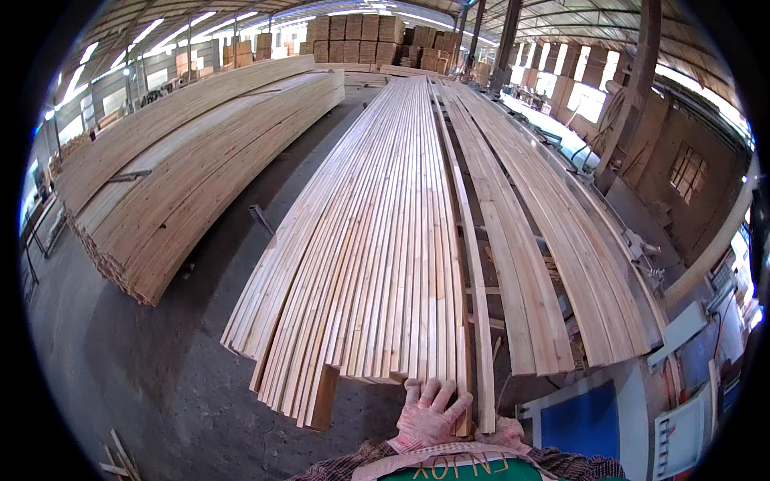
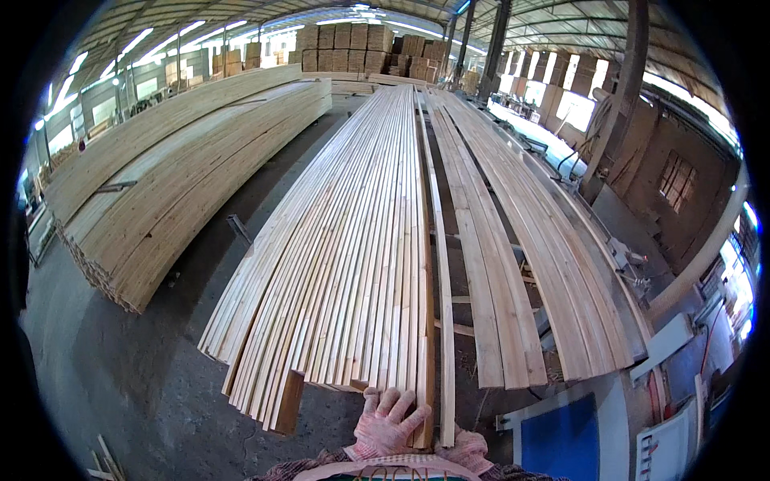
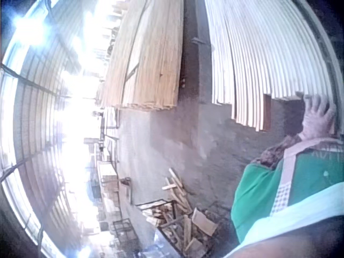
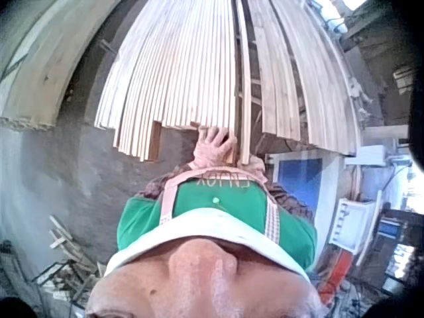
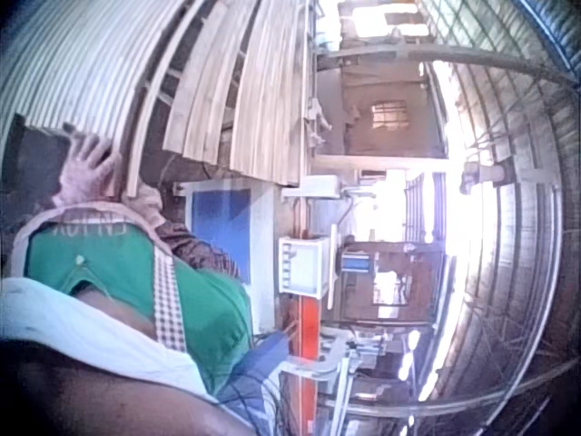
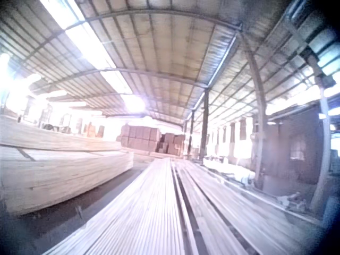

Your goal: The person picks up long wooden planks from a pile and places them onto a growing stack on a workbench. They handle the planks one at a time, aligning them with the existing stack throughout the clip.

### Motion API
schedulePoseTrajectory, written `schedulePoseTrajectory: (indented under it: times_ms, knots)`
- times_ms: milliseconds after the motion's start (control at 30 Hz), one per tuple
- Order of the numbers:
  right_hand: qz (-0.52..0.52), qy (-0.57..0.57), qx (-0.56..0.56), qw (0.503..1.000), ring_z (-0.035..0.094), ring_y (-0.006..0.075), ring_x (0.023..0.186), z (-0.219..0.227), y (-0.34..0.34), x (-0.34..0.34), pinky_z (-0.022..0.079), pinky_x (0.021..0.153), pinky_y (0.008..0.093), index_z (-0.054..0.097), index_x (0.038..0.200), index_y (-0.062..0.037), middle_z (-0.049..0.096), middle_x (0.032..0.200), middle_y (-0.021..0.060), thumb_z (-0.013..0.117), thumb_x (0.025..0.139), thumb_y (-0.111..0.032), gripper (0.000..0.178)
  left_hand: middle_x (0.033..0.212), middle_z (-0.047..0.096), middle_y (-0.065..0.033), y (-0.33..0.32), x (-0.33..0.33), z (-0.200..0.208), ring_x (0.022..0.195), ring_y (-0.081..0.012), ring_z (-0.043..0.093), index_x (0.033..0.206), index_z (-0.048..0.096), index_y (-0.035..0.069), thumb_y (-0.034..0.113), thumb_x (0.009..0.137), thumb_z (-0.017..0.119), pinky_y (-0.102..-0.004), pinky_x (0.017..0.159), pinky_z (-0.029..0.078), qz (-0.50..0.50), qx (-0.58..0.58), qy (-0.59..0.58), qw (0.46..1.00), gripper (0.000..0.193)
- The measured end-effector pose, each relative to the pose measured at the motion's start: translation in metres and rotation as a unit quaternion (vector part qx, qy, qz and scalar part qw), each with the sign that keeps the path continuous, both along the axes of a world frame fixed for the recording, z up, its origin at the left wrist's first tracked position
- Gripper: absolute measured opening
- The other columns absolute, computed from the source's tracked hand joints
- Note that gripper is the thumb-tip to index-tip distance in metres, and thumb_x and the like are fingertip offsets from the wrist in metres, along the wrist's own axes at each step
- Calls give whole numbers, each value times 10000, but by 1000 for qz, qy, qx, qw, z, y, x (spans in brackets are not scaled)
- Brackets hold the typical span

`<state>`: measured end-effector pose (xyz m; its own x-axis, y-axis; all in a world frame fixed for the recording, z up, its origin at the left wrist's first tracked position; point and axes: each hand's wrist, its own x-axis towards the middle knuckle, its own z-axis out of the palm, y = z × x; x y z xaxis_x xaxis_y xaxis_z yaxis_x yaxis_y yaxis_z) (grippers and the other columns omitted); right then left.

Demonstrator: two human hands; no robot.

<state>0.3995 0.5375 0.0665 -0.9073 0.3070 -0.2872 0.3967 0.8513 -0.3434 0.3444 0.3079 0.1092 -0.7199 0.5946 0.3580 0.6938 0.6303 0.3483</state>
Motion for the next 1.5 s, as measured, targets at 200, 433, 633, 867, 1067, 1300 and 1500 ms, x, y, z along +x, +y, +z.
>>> schedulePoseTrajectory:
  times_ms: [200,433,633,867,1067,1300,1500]
  knots:
    - [65,-1,14,998,715,355,1103,1,-2,3,565,921,426,515,1430,-16,726,1194,194,767,901,-469,741,1310,507,-64,0,3,6,1254,-307,470,1346,604,255,556,552,877,-638,1073,324,-2,18,-10,1000,892]
    - [149,7,30,988,712,355,1115,4,-2,12,564,929,420,499,1448,-16,717,1220,200,767,902,-467,758,1204,544,-93,4,1,18,1118,-327,515,1213,629,158,641,504,849,-590,1003,355,-7,47,36,998,886]
    - [221,16,-7,975,709,354,1124,-1,7,19,562,935,415,484,1464,-16,710,1242,205,768,903,-464,773,1169,544,-100,14,-3,11,1105,-325,517,1204,634,162,655,507,824,-592,1000,355,-7,57,46,997,874]
    - [110,-44,-540,833,488,231,1388,40,8,9,374,1174,364,276,1590,40,513,1506,154,748,909,-442,958,1358,500,-136,11,0,-2,1272,-381,495,1318,588,193,646,491,872,-650,1069,348,10,21,20,1000,985]
    - [87,-11,-606,791,526,229,1346,26,6,7,431,1122,350,320,1574,42,523,1486,152,715,948,-504,920,1539,437,-176,-7,20,-13,1426,-445,405,1468,526,203,648,560,886,-638,1187,283,89,37,-42,994,1073]
    - [-10,-8,-564,826,554,243,1305,39,-19,-1,440,1108,344,369,1544,67,562,1430,179,706,981,-423,819,1594,413,-159,-77,55,-49,1478,-396,370,1519,485,149,568,704,876,-524,1204,344,290,122,-220,923,996]
    - [-54,29,-562,825,591,258,1255,15,-24,0,467,1085,358,376,1543,48,569,1409,173,701,982,-288,730,1600,402,-166,-77,65,-51,1463,-386,386,1556,435,147,547,692,894,-501,1192,371,303,104,-262,910,1057]
